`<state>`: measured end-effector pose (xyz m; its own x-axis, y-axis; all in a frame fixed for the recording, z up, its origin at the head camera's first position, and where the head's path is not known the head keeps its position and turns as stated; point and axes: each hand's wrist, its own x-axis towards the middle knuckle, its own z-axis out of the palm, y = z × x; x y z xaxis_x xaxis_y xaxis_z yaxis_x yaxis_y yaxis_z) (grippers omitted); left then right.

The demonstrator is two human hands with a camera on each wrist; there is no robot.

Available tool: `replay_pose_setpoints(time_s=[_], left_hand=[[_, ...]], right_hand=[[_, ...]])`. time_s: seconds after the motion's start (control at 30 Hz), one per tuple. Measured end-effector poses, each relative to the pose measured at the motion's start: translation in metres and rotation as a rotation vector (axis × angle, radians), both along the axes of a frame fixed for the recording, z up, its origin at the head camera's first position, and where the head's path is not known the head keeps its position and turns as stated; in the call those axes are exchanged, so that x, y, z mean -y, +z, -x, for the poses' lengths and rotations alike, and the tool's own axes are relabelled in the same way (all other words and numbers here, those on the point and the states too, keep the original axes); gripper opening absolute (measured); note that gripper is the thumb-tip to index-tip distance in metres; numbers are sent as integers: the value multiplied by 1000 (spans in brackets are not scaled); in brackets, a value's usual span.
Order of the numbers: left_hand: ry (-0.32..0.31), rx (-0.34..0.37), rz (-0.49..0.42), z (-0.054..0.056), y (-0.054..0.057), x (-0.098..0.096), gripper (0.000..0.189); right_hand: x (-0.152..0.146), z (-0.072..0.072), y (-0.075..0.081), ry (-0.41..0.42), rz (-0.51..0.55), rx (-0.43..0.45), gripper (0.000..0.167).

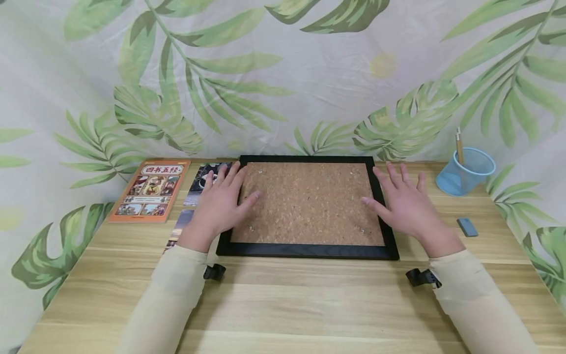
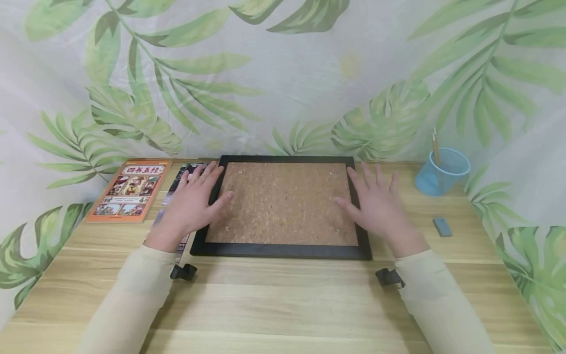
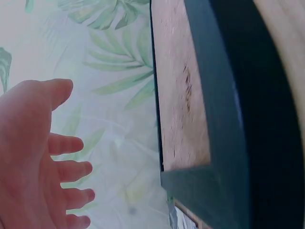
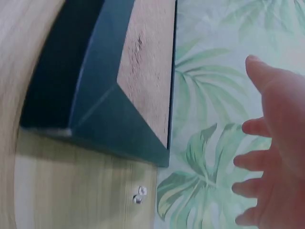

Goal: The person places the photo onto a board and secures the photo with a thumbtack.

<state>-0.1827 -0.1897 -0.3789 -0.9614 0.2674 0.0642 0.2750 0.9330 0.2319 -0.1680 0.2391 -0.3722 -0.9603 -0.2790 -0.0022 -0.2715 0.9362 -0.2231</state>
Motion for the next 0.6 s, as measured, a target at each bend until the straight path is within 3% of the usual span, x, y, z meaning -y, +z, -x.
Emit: replay_pose_setpoints(time_s=[0.17,0.33,0.47,0.6], left_hand=[[7,-14,-68,0,5,13,73],[79,-27,-150,1,3,27,59],[150,14,-230,5,0,41,52],[197,67,-256,12,-2,57,50]], right_hand=[[-9,4,3,3,91,16,86],[-23,10,-2,-72,255,48,74],[-36,17,-10,-138,354,48,59],[-46,26,-21,-167,376,40,50]])
